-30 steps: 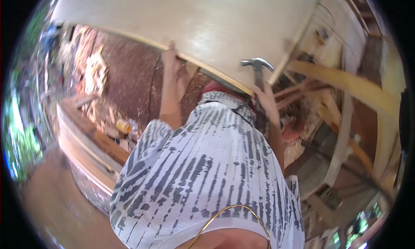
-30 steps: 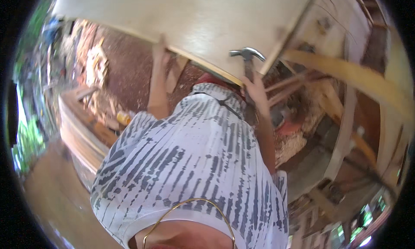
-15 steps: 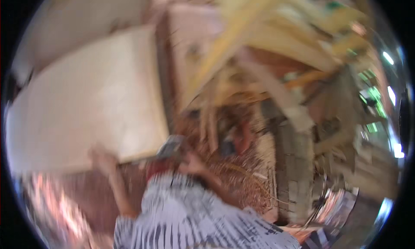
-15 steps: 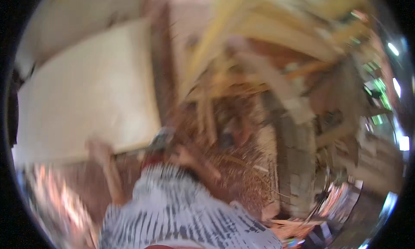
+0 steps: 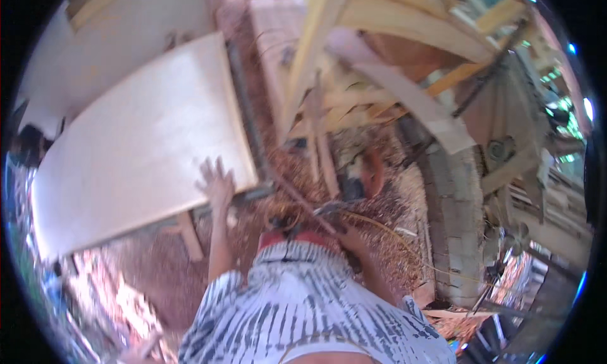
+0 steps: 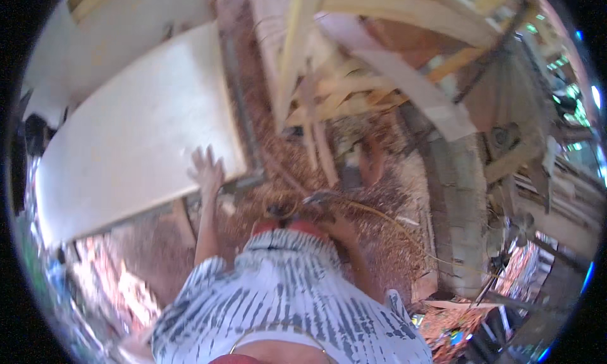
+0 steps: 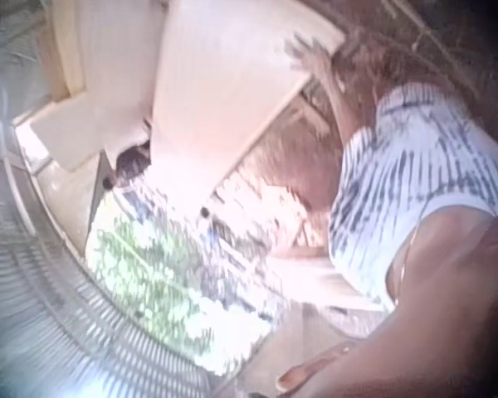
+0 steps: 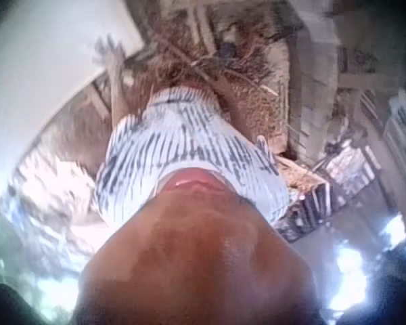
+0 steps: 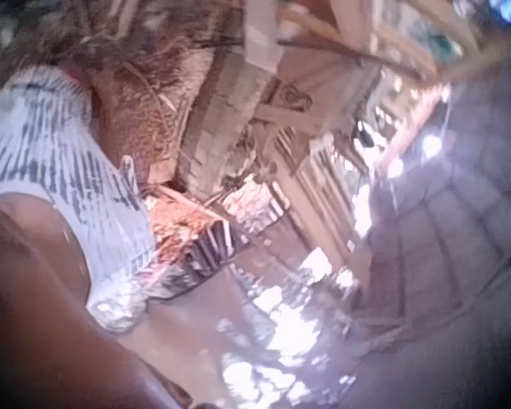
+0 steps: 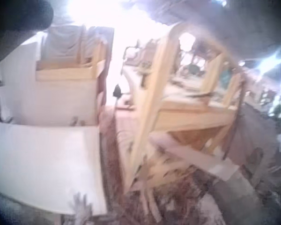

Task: The person uses a hand plane to shave the edge of a wooden board, then hammers a small wooden strip onto the edge before lifting and moving the board.

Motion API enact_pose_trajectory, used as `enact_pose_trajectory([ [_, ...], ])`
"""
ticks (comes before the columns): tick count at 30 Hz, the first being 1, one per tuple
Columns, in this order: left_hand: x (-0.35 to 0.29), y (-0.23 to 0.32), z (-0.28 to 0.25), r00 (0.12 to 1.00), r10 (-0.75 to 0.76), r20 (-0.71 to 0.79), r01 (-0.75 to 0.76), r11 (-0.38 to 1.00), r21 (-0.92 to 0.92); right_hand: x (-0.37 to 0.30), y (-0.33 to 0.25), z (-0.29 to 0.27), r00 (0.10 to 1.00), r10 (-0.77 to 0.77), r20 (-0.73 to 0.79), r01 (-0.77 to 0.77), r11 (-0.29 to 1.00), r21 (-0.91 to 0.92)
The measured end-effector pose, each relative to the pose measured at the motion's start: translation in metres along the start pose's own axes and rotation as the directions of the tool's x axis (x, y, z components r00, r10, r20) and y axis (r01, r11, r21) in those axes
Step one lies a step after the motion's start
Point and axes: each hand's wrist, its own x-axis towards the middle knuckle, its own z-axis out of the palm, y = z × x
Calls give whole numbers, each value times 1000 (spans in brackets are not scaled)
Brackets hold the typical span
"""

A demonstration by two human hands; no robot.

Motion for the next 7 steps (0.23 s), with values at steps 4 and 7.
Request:
enact_pose_trajectory([
  [4,-8,10,15,1000,-7,-29,7,1000,-5,15,59,24,991,42,-129,-46,999,-24],
  [7,-29,-7,15,998,-44,-49,45,999,22,-5,35,26,990,122,68,-126,990,56],
])
